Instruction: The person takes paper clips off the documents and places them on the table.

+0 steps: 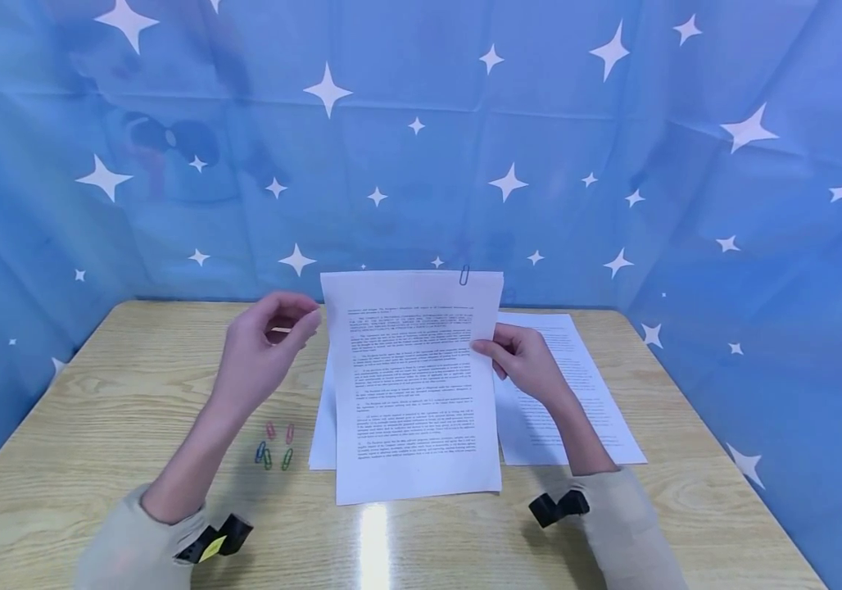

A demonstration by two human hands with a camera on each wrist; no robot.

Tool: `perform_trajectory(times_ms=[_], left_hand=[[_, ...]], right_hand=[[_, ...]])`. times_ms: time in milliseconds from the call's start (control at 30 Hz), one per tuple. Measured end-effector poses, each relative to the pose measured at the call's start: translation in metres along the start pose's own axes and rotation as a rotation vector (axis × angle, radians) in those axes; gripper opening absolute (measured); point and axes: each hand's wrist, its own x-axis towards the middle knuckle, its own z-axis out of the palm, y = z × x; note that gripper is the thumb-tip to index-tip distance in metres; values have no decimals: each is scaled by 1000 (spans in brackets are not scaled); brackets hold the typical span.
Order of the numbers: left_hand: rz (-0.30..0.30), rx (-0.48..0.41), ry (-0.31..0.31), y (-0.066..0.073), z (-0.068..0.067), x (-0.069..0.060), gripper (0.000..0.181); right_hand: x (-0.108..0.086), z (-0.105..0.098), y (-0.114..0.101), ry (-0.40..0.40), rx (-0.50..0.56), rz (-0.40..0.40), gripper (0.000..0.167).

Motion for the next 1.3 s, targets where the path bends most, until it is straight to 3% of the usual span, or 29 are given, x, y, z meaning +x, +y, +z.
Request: perform_trajectory(times_ms=[633,1033,1300], left_hand=[[62,-165,-28,23,30,15,18],[174,-151,-39,31,49,20,17],[270,-140,-15,33,68,25,17]], right_hand=[[1,4,0,1,-1,21,25],[1,6,-1,-9,12,-16,23],[1,9,-1,-10,3,-22,23]])
